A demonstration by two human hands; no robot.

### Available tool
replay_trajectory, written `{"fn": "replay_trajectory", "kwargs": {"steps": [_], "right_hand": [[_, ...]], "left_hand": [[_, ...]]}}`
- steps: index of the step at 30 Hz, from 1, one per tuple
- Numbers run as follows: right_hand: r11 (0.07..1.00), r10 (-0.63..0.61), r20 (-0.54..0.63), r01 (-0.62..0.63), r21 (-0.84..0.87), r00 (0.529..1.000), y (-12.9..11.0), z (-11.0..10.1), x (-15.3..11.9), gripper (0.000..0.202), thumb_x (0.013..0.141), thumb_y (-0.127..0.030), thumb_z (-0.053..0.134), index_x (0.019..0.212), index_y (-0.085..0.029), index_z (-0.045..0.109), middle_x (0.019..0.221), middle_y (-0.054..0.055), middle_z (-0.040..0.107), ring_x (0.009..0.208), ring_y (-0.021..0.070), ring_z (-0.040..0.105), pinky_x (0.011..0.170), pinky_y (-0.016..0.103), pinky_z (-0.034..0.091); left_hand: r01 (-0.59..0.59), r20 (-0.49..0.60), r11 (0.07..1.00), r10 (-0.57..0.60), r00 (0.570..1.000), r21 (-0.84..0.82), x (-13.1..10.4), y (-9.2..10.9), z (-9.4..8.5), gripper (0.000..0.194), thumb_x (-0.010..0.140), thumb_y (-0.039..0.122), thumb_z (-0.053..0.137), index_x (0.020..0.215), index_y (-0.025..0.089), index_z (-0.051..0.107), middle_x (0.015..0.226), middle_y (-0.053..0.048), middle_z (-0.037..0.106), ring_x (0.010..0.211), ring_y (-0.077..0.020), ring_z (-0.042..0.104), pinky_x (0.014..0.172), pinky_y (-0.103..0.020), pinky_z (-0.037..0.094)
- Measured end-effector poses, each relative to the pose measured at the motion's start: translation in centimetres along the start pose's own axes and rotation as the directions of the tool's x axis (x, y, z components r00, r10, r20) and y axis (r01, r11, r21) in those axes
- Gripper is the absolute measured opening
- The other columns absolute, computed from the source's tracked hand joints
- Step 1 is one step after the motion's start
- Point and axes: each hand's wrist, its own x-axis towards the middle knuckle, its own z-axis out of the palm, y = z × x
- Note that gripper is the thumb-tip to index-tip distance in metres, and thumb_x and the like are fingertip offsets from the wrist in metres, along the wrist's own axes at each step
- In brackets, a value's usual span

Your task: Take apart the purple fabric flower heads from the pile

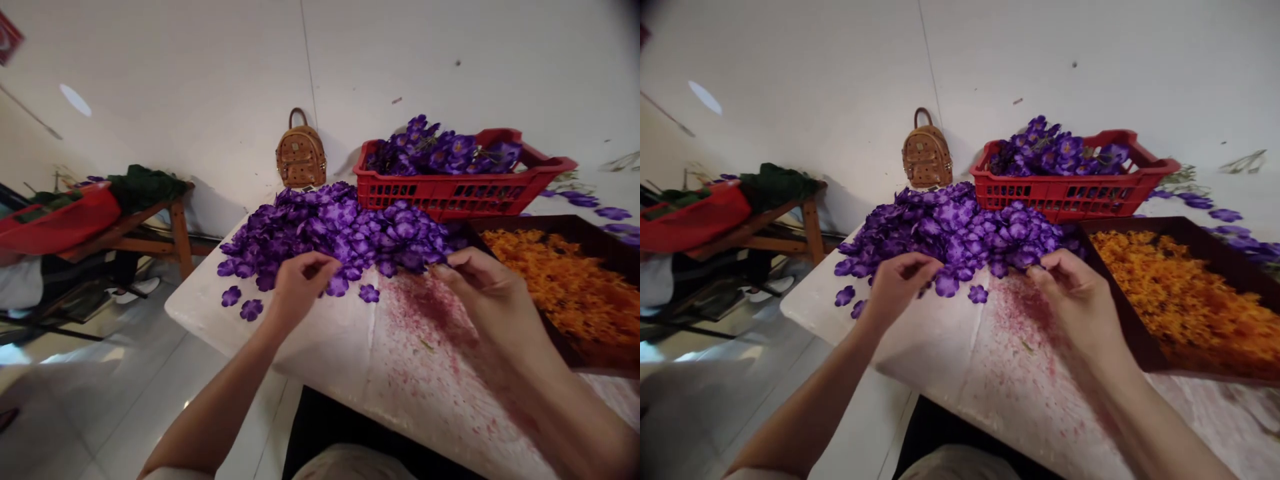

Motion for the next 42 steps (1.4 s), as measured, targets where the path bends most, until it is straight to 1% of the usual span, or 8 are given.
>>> {"fn": "replay_trajectory", "kwargs": {"steps": [3,6,8,11,18,25,32,42], "right_hand": [[0.994,0.064,-0.001,-0.064,0.085,0.998,-0.3,-0.1,0.0,0.018,0.083,-0.033,0.083,0.081,-0.024,0.068,0.077,-0.002,0.058,0.072,0.0158,0.047,0.068,0.032,0.032],[0.987,0.122,-0.035,-0.117,0.114,0.992,-0.7,0.2,-0.2,0.021,0.077,-0.033,0.086,0.079,-0.023,0.068,0.076,-0.002,0.059,0.072,0.0159,0.047,0.068,0.032,0.033],[0.984,0.122,-0.023,-0.118,0.135,0.992,-0.8,0.4,-0.3,0.021,0.076,-0.032,0.086,0.079,-0.023,0.067,0.077,-0.001,0.060,0.072,0.0161,0.048,0.069,0.032,0.034],[0.985,0.092,0.026,-0.095,0.146,0.995,-0.7,0.5,-0.3,0.023,0.080,-0.034,0.085,0.075,-0.023,0.065,0.076,-0.001,0.058,0.072,0.0159,0.047,0.067,0.032,0.033],[0.981,0.097,0.053,-0.104,0.162,0.994,-0.6,0.5,-0.3,0.028,0.083,-0.038,0.085,0.072,-0.023,0.063,0.072,-0.001,0.055,0.070,0.0167,0.044,0.063,0.032,0.031],[0.977,0.122,0.089,-0.136,0.167,0.989,-0.9,0.7,-0.5,0.033,0.081,-0.044,0.087,0.070,-0.023,0.062,0.070,-0.001,0.057,0.069,0.0175,0.048,0.068,0.033,0.036],[0.905,0.266,0.174,-0.308,0.292,0.948,-0.5,0.8,-0.4,0.050,0.066,-0.061,0.096,0.067,-0.023,0.063,0.072,0.000,0.063,0.074,0.0178,0.055,0.073,0.032,0.042],[0.880,0.318,0.185,-0.362,0.307,0.930,-0.3,0.7,-0.3,0.051,0.061,-0.060,0.099,0.065,-0.024,0.063,0.072,0.000,0.061,0.073,0.0170,0.051,0.071,0.031,0.040]], "left_hand": [[-0.015,-0.255,0.972,0.077,0.964,0.234,-1.5,-1.1,-4.5,0.015,0.092,0.032,0.074,0.094,0.020,0.083,0.090,-0.005,0.082,0.076,-0.0179,0.071,0.068,-0.027,0.054],[-0.059,-0.183,0.917,0.141,0.973,0.393,-2.8,-1.8,-6.0,0.012,0.094,0.028,0.073,0.094,0.021,0.083,0.092,-0.004,0.081,0.077,-0.0174,0.070,0.071,-0.027,0.054],[-0.139,0.001,0.875,0.156,0.988,0.463,-3.3,-2.1,-5.2,0.011,0.093,0.027,0.075,0.098,0.022,0.084,0.091,-0.004,0.078,0.075,-0.0160,0.069,0.071,-0.027,0.053],[-0.258,0.234,0.782,0.147,0.961,0.568,-3.3,-2.4,-2.8,0.021,0.090,0.025,0.080,0.111,0.025,0.083,0.100,-0.004,0.078,0.079,-0.0171,0.070,0.071,-0.028,0.052],[-0.345,0.360,0.610,0.103,0.927,0.713,-2.2,-3.4,0.7,0.012,0.097,0.023,0.070,0.101,0.021,0.082,0.107,-0.008,0.078,0.100,-0.0255,0.072,0.072,-0.030,0.050],[-0.338,0.306,0.608,0.159,0.938,0.718,-1.8,-4.1,0.8,0.017,0.100,0.017,0.061,0.095,0.020,0.077,0.099,-0.007,0.077,0.090,-0.0224,0.070,0.072,-0.030,0.047],[-0.309,0.266,0.601,0.162,0.950,0.737,-1.4,-4.8,0.4,0.016,0.097,0.017,0.063,0.092,0.020,0.078,0.097,-0.006,0.077,0.086,-0.0208,0.071,0.070,-0.029,0.045],[-0.135,0.126,0.852,0.081,0.989,0.506,-1.2,-4.3,0.2,0.015,0.091,0.013,0.068,0.090,0.021,0.081,0.092,-0.003,0.077,0.081,-0.0175,0.069,0.073,-0.029,0.046]]}}
